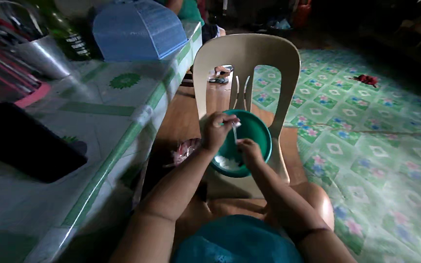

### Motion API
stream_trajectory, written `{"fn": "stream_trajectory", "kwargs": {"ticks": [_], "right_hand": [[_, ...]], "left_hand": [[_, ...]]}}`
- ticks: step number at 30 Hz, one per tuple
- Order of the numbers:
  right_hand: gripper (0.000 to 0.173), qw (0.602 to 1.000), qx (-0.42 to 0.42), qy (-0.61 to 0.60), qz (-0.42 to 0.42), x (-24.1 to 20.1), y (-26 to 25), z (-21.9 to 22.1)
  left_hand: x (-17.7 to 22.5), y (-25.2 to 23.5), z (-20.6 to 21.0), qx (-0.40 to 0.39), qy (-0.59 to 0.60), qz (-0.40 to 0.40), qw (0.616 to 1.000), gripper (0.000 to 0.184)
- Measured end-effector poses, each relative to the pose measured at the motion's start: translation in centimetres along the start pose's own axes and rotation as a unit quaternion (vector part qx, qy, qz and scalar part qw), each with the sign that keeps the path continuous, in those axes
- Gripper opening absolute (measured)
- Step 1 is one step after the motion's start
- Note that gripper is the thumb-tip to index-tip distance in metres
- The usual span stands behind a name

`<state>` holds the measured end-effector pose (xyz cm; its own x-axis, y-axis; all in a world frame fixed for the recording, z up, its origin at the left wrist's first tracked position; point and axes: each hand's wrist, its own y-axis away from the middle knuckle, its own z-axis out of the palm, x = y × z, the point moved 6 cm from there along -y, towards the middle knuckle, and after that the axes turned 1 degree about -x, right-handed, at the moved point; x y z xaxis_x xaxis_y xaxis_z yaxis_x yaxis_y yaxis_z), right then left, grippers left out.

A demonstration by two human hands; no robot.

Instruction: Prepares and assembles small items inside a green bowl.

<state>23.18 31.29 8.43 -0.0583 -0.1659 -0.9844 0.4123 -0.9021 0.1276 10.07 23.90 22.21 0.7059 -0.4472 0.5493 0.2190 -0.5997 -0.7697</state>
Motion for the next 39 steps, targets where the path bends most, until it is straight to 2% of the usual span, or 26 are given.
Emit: {"fn": "stream_trajectory", "kwargs": {"ticks": [1, 3, 6, 8, 11, 14, 15, 17, 18, 20, 23, 25, 28, 31, 33, 34, 37, 39], "right_hand": [[0.016, 1.000, -0.027, -0.008, 0.001, 0.4, -0.3, 1.1], [0.020, 0.996, -0.063, 0.010, -0.054, -0.4, -1.2, 1.5], [0.024, 0.983, -0.033, 0.145, -0.105, -5.0, -3.6, -0.1], [0.024, 0.973, -0.024, 0.187, -0.132, -7.9, -4.4, -1.0], [0.017, 0.951, -0.027, 0.252, -0.176, -11.9, -3.0, -0.9], [0.017, 0.924, -0.011, 0.292, -0.248, -14.0, -1.2, -0.7], [0.017, 0.915, -0.001, 0.297, -0.274, -14.1, -0.8, -0.6], [0.017, 0.885, 0.027, 0.318, -0.339, -13.7, 0.1, -0.4], [0.022, 0.865, 0.036, 0.335, -0.371, -13.2, 0.7, -0.3], [0.037, 0.838, 0.020, 0.393, -0.378, -11.9, 2.1, 0.5], [0.026, 0.780, -0.042, 0.503, -0.370, -8.5, 3.2, 2.5], [0.024, 0.749, -0.060, 0.531, -0.392, -6.6, 3.4, 3.1], [0.021, 0.736, -0.068, 0.544, -0.396, -5.4, 4.0, 3.2], [0.022, 0.723, -0.059, 0.562, -0.397, -5.0, 4.6, 3.2], [0.018, 0.733, -0.052, 0.547, -0.402, -4.9, 4.6, 3.1], [0.017, 0.755, -0.050, 0.521, -0.394, -4.8, 4.4, 2.7], [0.009, 0.863, -0.026, 0.419, -0.282, -4.5, 3.7, 0.9], [0.008, 0.910, -0.006, 0.368, -0.190, -4.1, 3.7, -0.2]], "left_hand": [[0.8, 0.6, 0.8, -0.043, 0.035, -0.009, 0.998, 0.010], [1.4, 2.4, 2.3, -0.131, 0.107, -0.088, 0.982, 0.014], [-0.3, 5.5, 3.2, -0.206, 0.159, -0.248, 0.933, 0.010], [-2.0, 7.4, 3.2, -0.220, 0.209, -0.330, 0.894, 0.009], [-4.0, 9.3, 3.2, -0.151, 0.292, -0.430, 0.841, 0.009], [-5.3, 10.2, 3.6, -0.051, 0.324, -0.482, 0.813, 0.011], [-5.6, 10.3, 3.8, -0.033, 0.331, -0.488, 0.807, 0.019], [-6.1, 10.4, 4.4, -0.018, 0.347, -0.491, 0.799, 0.035], [-6.3, 10.5, 4.7, -0.005, 0.343, -0.500, 0.796, 0.033], [-6.4, 10.7, 4.9, 0.032, 0.325, -0.525, 0.786, 0.027], [-5.8, 11.1, 5.3, 0.080, 0.336, -0.552, 0.759, 0.029], [-4.9, 11.6, 5.8, 0.104, 0.363, -0.558, 0.739, 0.027], [-3.9, 12.8, 6.4, 0.114, 0.407, -0.572, 0.703, 0.030], [-3.5, 13.5, 6.9, 0.112, 0.428, -0.576, 0.687, 0.031], [-3.6, 13.9, 7.1, 0.120, 0.431, -0.572, 0.687, 0.030], [-3.5, 14.0, 7.0, 0.120, 0.419, -0.567, 0.699, 0.028], [-3.1, 13.8, 6.2, 0.053, 0.318, -0.528, 0.786, 0.028], [-2.7, 13.3, 5.4, 0.001, 0.264, -0.467, 0.844, 0.026]]}}
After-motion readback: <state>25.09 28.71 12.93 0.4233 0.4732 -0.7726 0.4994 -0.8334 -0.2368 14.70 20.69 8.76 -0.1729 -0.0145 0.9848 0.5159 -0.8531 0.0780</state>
